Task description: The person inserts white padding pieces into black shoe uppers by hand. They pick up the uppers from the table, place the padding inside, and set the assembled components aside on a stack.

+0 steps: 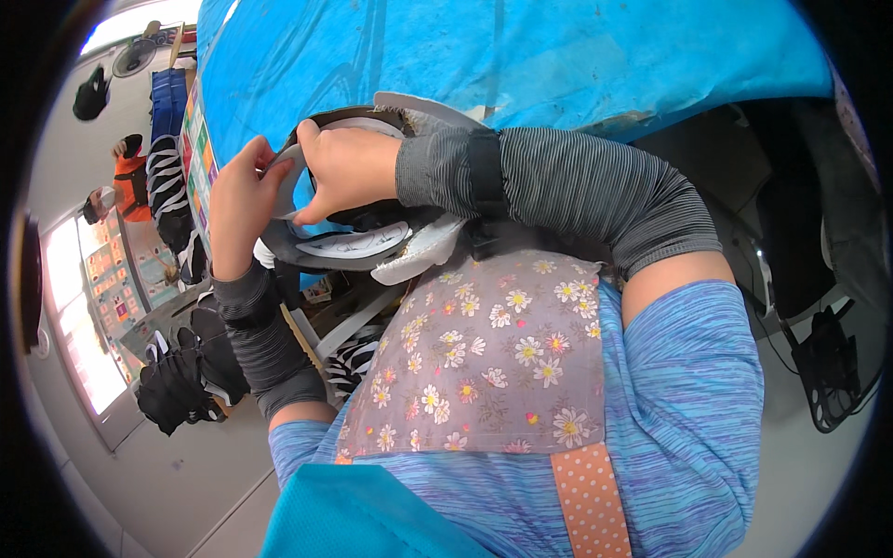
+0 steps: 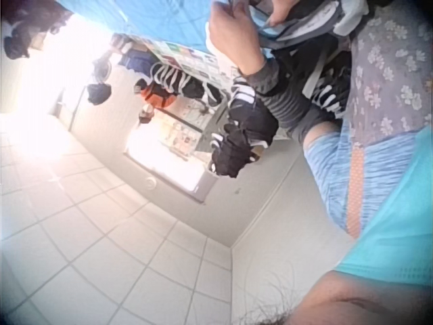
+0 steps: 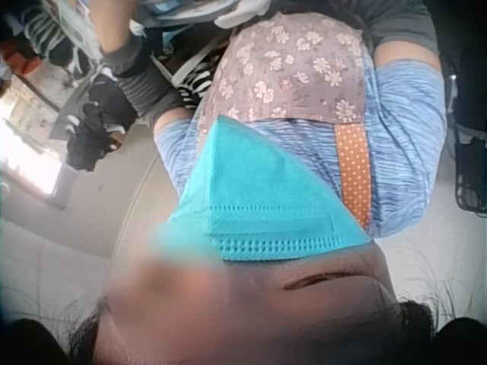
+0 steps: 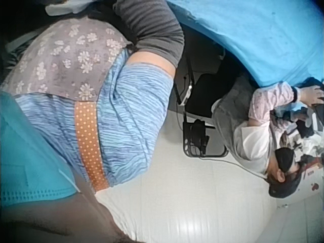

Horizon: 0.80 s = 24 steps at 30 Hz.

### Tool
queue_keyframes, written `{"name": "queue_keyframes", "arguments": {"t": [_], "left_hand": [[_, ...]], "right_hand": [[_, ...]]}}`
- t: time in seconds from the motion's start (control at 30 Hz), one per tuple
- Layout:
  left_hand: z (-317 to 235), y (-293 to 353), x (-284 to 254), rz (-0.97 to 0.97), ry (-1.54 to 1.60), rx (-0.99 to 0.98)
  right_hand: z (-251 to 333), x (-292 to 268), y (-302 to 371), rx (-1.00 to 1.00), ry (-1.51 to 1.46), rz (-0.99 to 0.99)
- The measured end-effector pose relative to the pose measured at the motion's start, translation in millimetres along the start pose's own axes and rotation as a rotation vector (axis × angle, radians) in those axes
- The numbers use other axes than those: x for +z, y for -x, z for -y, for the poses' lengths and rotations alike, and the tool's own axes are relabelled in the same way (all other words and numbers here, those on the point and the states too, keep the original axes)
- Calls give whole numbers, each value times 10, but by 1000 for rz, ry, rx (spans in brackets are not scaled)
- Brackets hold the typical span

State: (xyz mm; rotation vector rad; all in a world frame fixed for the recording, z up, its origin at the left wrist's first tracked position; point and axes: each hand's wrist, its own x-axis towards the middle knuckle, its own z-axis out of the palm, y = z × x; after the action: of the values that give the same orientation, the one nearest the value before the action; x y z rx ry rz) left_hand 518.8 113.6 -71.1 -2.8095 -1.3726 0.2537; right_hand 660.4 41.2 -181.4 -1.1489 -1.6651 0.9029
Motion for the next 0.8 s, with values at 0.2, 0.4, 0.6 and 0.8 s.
{"name": "queue_keyframes", "arguments": {"t": [0.2, 0.4, 0.6, 0.8], "left_hand": [[4, -51, 78, -21, -33, -15], [-44, -159, 65, 57, -20, -96], [316, -81, -2, 276, 808, -81], [238, 397, 493, -82, 1218, -131]], "right_hand": [[-34, -8, 18, 30, -11, -3], [-71, -22, 38, 23, -82, 187], [-26, -129, 67, 70, -356, 279], [-42, -89, 83, 15, -397, 282]]}}
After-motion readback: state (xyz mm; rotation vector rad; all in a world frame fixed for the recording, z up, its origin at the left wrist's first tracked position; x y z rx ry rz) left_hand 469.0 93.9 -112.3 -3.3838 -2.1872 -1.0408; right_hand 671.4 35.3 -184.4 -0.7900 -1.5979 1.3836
